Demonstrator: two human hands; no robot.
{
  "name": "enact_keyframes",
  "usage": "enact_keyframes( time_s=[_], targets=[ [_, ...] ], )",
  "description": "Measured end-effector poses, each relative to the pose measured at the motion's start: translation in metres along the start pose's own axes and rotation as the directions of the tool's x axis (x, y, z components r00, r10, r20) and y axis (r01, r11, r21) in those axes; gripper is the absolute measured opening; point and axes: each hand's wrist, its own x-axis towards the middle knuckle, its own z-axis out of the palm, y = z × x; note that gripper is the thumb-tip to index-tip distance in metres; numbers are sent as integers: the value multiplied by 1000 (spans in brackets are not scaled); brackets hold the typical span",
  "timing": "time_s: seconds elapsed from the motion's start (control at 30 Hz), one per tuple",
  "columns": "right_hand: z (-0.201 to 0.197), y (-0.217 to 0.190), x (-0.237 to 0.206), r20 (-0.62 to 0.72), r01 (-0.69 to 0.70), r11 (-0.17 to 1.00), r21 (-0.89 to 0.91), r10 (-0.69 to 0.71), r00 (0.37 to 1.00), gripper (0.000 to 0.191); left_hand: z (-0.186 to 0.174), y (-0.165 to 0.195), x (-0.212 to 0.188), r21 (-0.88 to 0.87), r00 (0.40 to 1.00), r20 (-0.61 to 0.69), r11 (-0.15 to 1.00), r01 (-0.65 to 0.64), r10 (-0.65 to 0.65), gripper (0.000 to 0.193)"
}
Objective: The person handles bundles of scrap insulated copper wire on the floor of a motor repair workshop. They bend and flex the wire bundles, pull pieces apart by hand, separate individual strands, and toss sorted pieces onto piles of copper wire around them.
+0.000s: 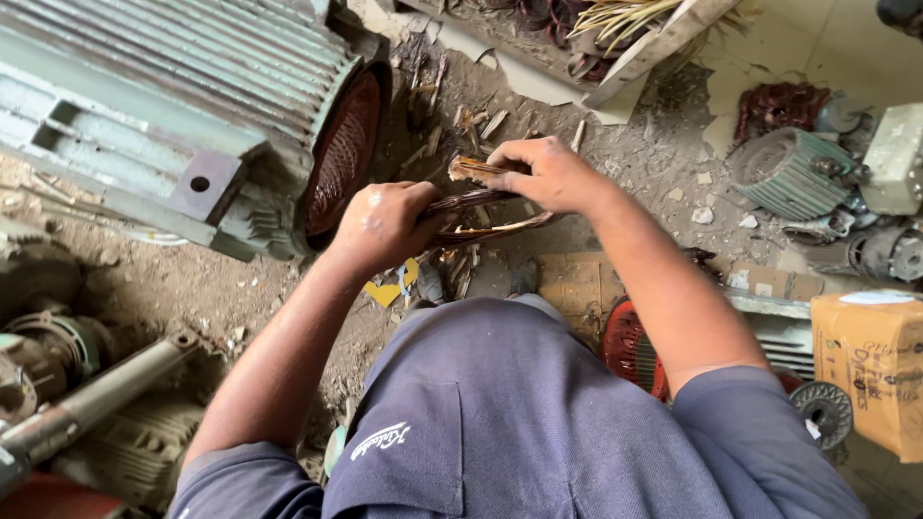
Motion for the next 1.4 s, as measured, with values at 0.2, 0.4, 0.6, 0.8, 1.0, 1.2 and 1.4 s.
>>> enact_keyframes(
  time_s=[0.2,0.4,0.6,0.8,1.0,1.2,1.4],
  targets=[
    [-7,-2,-7,-32,110,993,-38,-111,993,17,-18,-18,2,-44,998,17,997,-62,63,33],
    [-3,-6,-8,18,-154,955,252,155,988,14,-20,-22,1,-48,997,50,997,-63,65,30],
    [-2,-10,-9,158,-321,916,240,289,944,18,-15,-24,-2,136,981,87,973,-184,173,25],
    [0,-13,-15,232,-427,902,60,404,885,22,-16,-26,-3,280,914,139,870,-405,381,21],
    [5,-10,-20,245,-572,802,170,528,813,23,-26,-24,-2,451,841,247,711,-540,482,27],
    [9,4,-22,292,-545,757,360,463,837,20,-21,-21,-13,571,826,126,641,-513,549,30],
    [5,21,-20,108,-300,758,579,294,950,17,-8,-18,-34,479,863,41,748,-459,503,46]
  ],
)
